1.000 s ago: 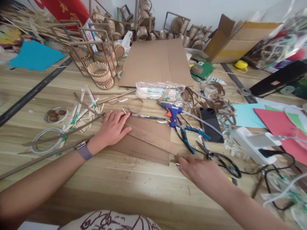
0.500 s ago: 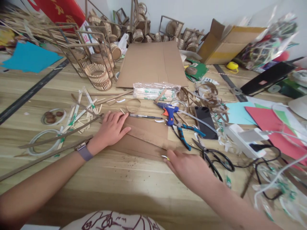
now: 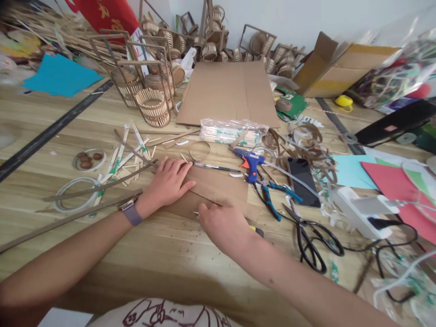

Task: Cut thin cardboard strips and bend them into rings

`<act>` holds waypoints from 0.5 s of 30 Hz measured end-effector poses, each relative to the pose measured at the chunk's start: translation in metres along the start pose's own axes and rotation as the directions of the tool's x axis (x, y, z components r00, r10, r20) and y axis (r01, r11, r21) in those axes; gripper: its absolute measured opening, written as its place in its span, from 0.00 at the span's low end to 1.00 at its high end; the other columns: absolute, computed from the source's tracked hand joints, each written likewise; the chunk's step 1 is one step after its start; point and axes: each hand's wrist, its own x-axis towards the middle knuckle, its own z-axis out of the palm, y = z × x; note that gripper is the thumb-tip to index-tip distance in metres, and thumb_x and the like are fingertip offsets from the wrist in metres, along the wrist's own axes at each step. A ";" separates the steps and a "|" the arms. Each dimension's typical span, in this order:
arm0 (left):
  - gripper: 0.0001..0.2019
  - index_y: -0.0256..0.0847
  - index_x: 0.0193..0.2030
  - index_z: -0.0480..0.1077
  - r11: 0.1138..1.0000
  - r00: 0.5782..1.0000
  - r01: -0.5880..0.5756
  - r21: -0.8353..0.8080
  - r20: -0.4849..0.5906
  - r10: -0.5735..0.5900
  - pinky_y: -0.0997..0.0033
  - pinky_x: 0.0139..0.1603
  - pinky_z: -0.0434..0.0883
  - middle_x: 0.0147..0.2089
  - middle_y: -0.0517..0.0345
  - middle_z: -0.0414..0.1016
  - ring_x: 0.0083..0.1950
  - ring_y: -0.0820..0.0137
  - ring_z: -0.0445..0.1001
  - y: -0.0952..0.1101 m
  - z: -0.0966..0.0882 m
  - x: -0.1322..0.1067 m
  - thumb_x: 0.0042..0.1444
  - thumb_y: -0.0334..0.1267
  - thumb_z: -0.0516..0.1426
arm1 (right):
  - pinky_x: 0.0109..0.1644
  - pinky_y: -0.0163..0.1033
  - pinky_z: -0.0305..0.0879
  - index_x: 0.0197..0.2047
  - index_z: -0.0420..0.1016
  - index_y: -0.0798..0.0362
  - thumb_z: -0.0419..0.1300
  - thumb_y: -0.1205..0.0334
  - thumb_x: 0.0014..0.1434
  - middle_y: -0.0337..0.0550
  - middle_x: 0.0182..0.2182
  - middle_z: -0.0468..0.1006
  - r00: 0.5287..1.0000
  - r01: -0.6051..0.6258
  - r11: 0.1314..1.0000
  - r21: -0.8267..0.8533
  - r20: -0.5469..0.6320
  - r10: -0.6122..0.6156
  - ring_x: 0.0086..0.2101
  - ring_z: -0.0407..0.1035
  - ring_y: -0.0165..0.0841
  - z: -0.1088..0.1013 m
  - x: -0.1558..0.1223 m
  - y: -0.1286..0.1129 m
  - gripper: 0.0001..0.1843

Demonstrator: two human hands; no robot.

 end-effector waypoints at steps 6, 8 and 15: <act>0.30 0.31 0.65 0.65 1.000 1.000 -0.002 0.012 0.002 0.002 0.39 0.69 0.53 0.59 0.37 0.69 0.61 0.48 0.65 0.000 0.000 0.000 0.68 0.54 0.50 | 0.23 0.34 0.54 0.41 0.73 0.55 0.51 0.64 0.71 0.49 0.31 0.82 1.000 0.012 1.000 -0.018 -0.004 -0.012 0.30 0.78 0.37 -0.001 -0.004 0.000 0.10; 0.30 0.31 0.65 0.65 1.000 1.000 -0.001 0.005 -0.001 0.001 0.39 0.69 0.53 0.59 0.37 0.69 0.61 0.48 0.65 0.000 0.000 0.000 0.68 0.54 0.49 | 0.23 0.35 0.54 0.41 0.73 0.55 0.51 0.64 0.71 0.49 0.31 0.82 1.000 0.009 1.000 -0.025 0.001 -0.009 0.30 0.79 0.37 -0.002 -0.004 0.000 0.10; 0.29 0.32 0.64 0.66 1.000 1.000 -0.003 0.015 -0.009 0.003 0.39 0.69 0.53 0.59 0.38 0.69 0.61 0.49 0.65 0.001 0.000 -0.001 0.68 0.54 0.49 | 0.23 0.33 0.57 0.42 0.72 0.56 0.51 0.68 0.70 0.50 0.31 0.82 0.999 0.001 0.999 -0.034 0.046 0.000 0.30 0.80 0.39 -0.006 -0.002 -0.003 0.08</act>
